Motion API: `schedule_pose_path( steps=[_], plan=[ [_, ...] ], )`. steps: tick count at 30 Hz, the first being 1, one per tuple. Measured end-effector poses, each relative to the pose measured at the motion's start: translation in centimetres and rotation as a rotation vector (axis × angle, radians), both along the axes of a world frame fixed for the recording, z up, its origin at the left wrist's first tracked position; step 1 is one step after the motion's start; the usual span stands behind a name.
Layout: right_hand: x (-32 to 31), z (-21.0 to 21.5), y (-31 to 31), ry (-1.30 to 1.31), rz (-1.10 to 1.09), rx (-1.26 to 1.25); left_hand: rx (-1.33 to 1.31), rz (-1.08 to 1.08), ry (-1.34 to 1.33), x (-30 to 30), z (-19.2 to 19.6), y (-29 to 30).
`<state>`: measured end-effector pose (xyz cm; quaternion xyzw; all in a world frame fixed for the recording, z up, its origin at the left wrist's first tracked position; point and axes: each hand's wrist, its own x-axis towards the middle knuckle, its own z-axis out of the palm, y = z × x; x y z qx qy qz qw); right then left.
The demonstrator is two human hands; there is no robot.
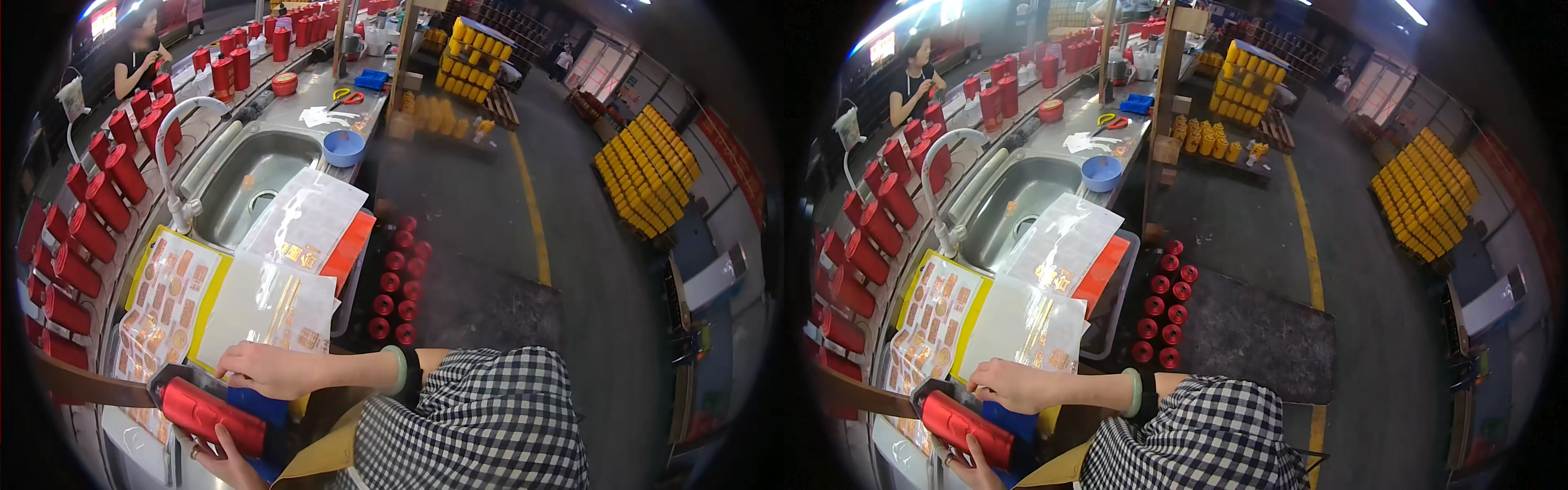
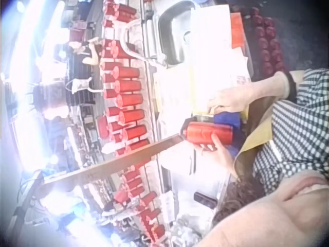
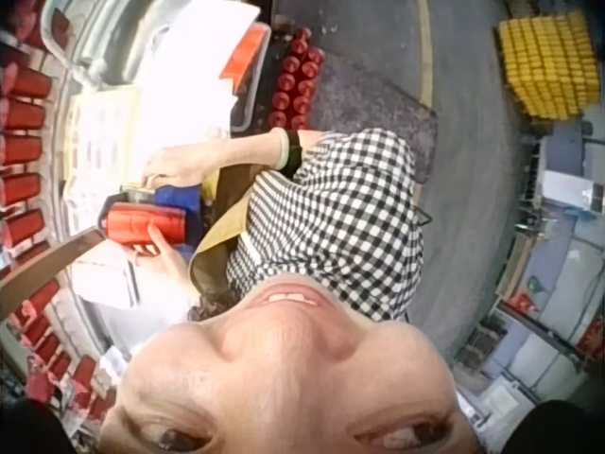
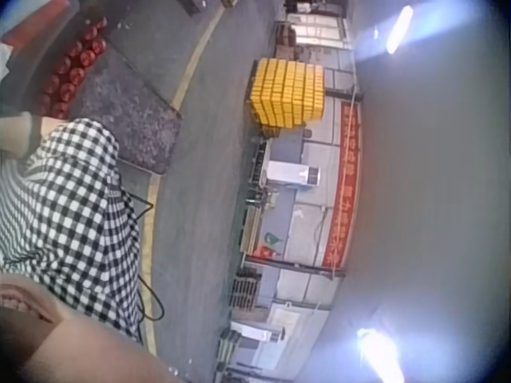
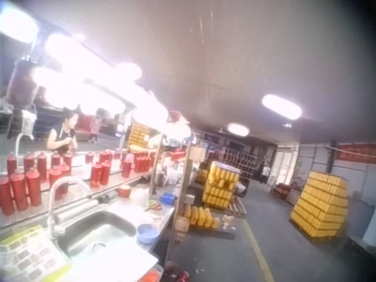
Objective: Applying gold labels to red canisters/bottles on a factory production line.
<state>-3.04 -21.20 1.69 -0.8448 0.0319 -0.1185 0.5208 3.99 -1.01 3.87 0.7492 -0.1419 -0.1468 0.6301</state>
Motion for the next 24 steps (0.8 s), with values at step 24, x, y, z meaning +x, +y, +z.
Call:
schedule_pose_path(
  steps=[24],
  plan=[
    [-2.0, 0.3, -0.2, 0.092, -0.007, -0.015, -0.052, 0.107, -0.080, 1.4, -5.6, 1.4]
  ],
)
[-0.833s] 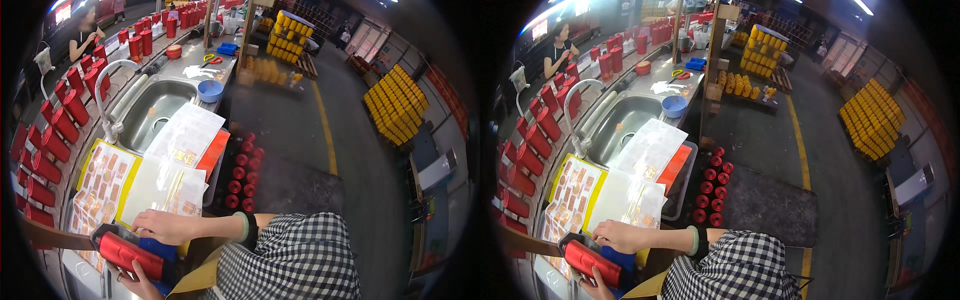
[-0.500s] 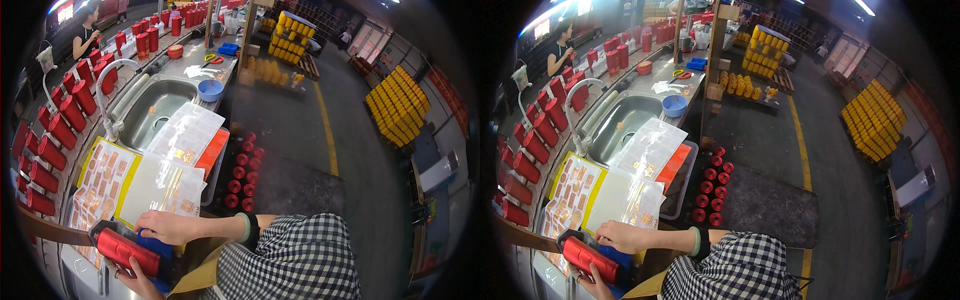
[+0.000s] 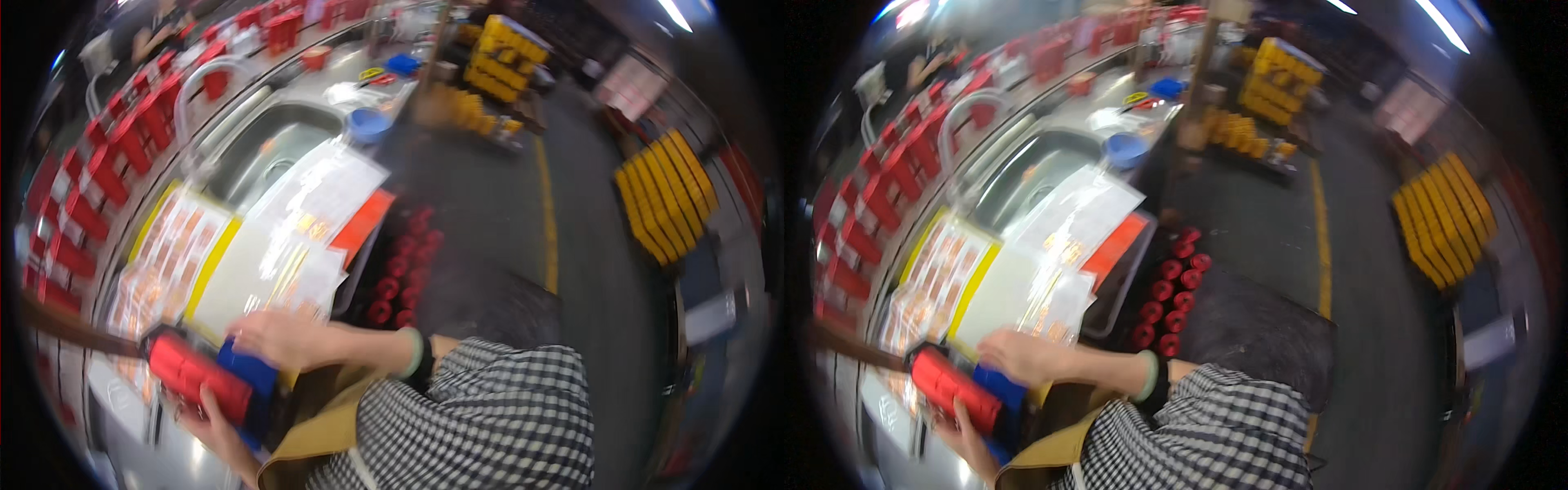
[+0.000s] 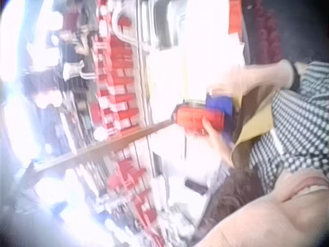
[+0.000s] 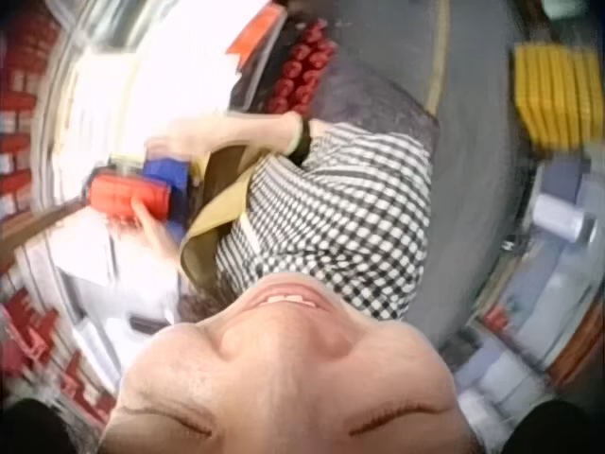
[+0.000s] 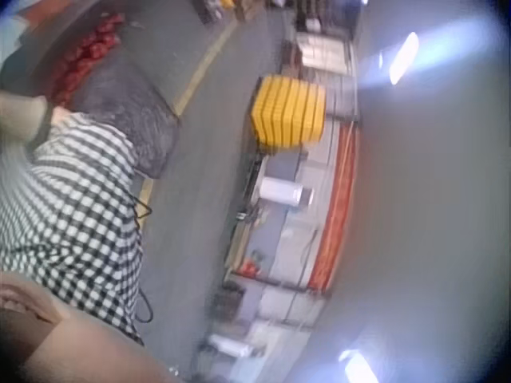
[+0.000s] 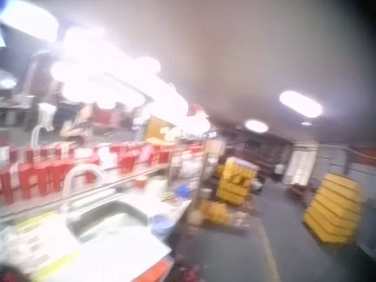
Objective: Applying gold labels to red canisters/bottles on a factory production line.
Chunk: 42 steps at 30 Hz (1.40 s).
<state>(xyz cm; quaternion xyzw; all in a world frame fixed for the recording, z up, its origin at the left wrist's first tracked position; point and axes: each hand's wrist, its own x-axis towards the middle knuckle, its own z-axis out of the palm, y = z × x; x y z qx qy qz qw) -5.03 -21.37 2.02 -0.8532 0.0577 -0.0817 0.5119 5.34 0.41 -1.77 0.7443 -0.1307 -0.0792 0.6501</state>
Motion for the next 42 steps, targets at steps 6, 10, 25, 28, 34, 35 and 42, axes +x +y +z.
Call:
schedule_pose_path(
  steps=[6, 10, 25, 28, 34, 35, 42],
  plan=[
    [-3.1, 1.6, -5.8, 0.009, -0.359, -0.006, -0.083, -0.026, 0.040, -2.3, 0.3, -0.8],
    [-3.5, 1.4, -6.0, 0.088, -0.287, 0.034, -0.004, -0.088, -0.081, -5.0, 1.5, -0.1],
    [-3.4, 1.4, -10.5, 0.141, -0.267, -0.162, 0.244, -0.087, -0.129, -4.3, 1.8, -0.8],
    [-3.9, 1.1, -14.9, 0.146, -0.376, -0.165, 0.184, 0.003, 0.079, -3.6, 3.6, -2.6],
    [-2.4, -2.0, -22.6, 0.204, -0.449, -0.555, 0.323, 0.055, -0.275, -3.3, 1.8, -3.1],
    [-1.6, -3.3, -23.8, 0.235, -0.376, -0.559, 0.309, 0.058, -0.236, -3.3, 1.7, -3.2],
    [3.3, -5.6, -29.1, 0.344, -0.304, -0.587, 0.331, 0.083, -0.182, -3.5, 1.4, -3.9]
  ],
)
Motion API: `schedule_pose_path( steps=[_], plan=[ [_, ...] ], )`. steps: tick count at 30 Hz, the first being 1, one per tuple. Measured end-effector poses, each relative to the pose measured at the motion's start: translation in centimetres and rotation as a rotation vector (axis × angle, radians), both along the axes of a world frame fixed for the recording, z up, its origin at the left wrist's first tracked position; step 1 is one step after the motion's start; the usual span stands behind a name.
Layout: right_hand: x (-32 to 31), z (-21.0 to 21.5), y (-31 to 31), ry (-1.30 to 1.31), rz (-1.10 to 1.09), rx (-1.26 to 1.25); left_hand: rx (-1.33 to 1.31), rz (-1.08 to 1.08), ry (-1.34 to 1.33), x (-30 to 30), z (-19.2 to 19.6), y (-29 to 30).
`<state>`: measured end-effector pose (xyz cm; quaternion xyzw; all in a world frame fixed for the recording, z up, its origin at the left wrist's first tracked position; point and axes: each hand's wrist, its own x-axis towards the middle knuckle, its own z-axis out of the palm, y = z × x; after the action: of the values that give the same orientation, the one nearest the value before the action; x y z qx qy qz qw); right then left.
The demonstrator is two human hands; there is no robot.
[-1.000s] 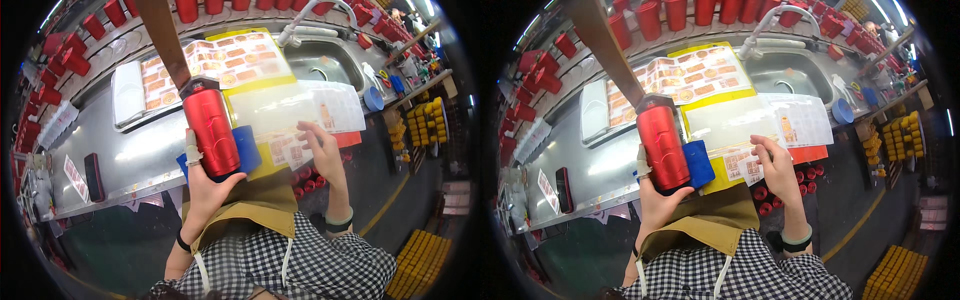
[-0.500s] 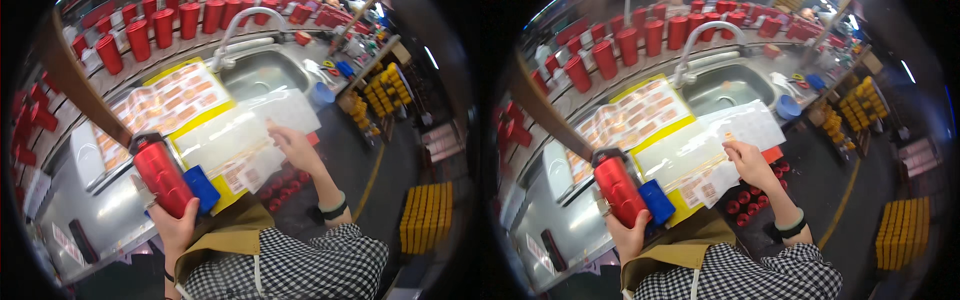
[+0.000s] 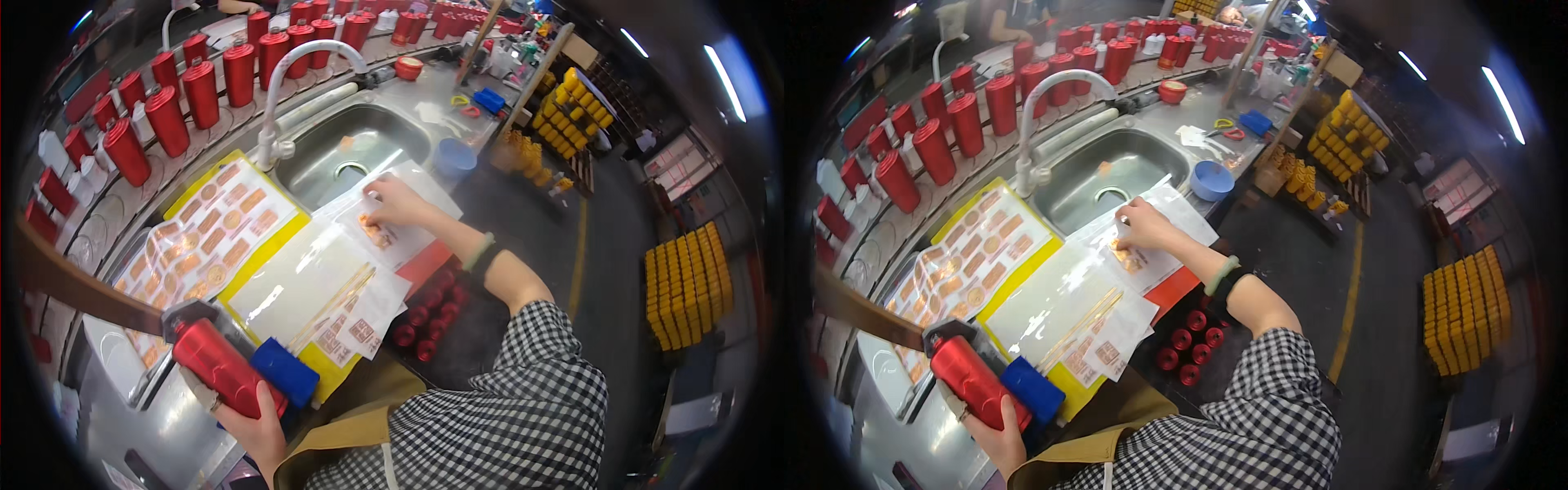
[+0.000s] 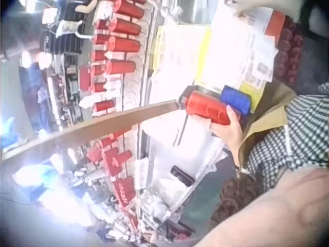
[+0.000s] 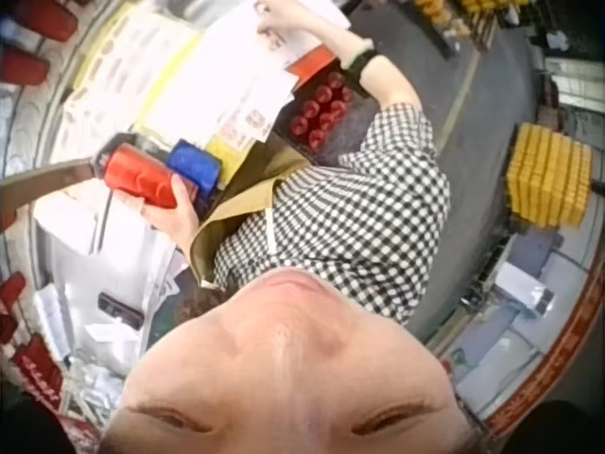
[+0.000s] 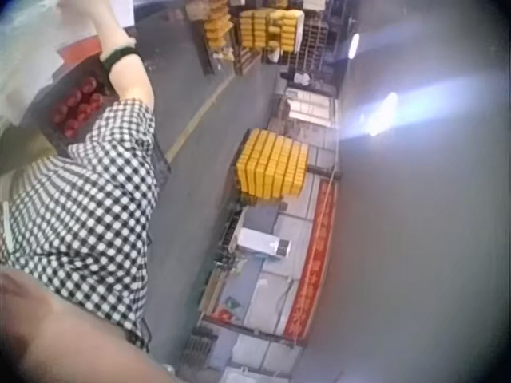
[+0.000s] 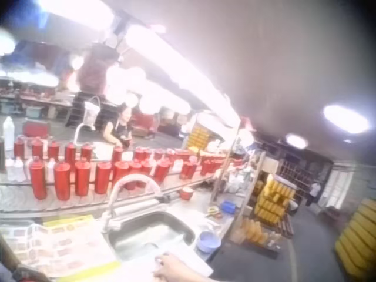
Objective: Applying gold labels to red canisters/bottles on a factory production line.
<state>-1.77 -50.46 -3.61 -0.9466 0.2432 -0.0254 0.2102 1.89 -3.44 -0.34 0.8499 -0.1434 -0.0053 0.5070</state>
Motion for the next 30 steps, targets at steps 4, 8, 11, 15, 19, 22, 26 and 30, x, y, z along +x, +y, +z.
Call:
schedule_pose_path(
  steps=[4, 8, 11, 15, 19, 22, 26, 30],
  plan=[
    [3.5, -2.9, -5.0, 0.011, 0.145, -0.029, 0.034, -0.039, 0.024, 0.3, 3.2, -1.0],
    [9.3, -2.6, -5.1, 0.410, 0.239, 0.049, 0.079, -0.012, -0.062, 0.3, 3.3, -0.7],
    [11.0, -1.4, -4.3, 0.455, 0.250, 0.072, 0.091, -0.016, -0.077, 0.7, 2.6, -0.7],
    [13.2, -2.5, -5.7, 0.412, 0.227, -0.075, 0.097, -0.041, -0.087, 1.2, 2.7, -1.8],
    [17.6, -4.6, -4.4, 0.104, 0.042, -0.162, 0.118, -0.013, -0.077, 1.4, 2.7, -1.9],
    [18.1, -7.3, -4.4, 0.137, 0.004, -0.306, 0.111, -0.013, -0.080, 1.5, 2.7, -2.3],
    [17.5, -7.0, -5.6, 0.025, 0.037, -0.431, 0.101, -0.027, -0.084, 1.2, 2.6, -2.3],
    [17.7, -1.7, -2.3, -0.244, 0.027, -0.280, 0.104, 0.004, -0.078, 1.0, 2.5, -1.4]
  ],
)
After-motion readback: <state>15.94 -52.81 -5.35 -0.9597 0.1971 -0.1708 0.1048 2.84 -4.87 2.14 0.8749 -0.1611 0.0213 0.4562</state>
